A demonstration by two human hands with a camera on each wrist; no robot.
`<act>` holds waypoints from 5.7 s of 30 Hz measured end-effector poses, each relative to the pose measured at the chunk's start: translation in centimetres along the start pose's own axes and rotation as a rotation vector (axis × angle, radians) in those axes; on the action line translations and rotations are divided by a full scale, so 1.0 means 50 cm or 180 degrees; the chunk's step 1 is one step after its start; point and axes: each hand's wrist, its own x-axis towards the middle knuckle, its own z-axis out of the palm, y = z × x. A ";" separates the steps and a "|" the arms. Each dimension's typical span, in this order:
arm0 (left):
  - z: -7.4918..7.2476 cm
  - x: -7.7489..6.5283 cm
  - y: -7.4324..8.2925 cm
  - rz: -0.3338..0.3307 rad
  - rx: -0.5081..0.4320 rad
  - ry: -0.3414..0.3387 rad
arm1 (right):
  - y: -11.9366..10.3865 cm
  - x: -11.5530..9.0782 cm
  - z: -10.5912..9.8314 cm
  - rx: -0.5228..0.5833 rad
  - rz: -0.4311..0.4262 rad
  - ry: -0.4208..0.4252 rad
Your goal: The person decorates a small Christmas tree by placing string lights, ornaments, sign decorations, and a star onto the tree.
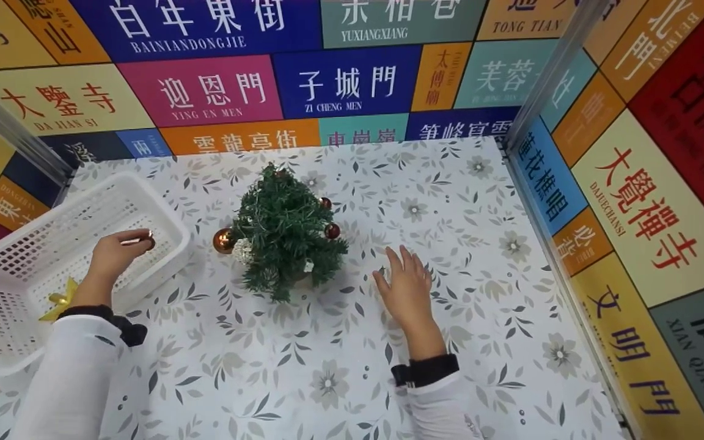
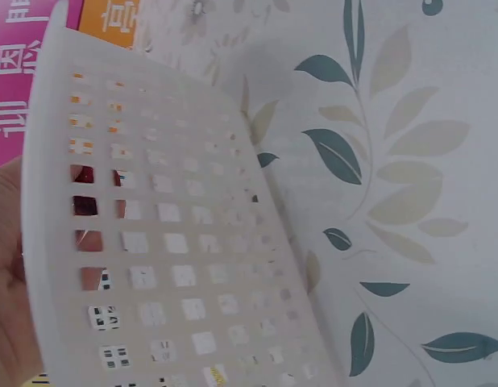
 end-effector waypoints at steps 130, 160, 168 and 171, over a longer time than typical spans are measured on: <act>0.358 -0.376 0.196 0.1395 -0.0612 0.0215 | -0.235 -0.143 0.090 0.0188 -0.1330 0.0701; 0.376 -0.343 0.159 0.1465 -0.0287 0.0646 | -0.236 -0.101 0.101 0.0831 -0.1060 0.0489; 0.397 -0.326 0.156 0.1417 -0.0735 0.1028 | -0.244 -0.094 0.110 0.0631 -0.1085 0.0683; 0.402 -0.323 0.161 0.1348 -0.0857 0.1032 | -0.247 -0.090 0.111 0.0632 -0.1023 0.0707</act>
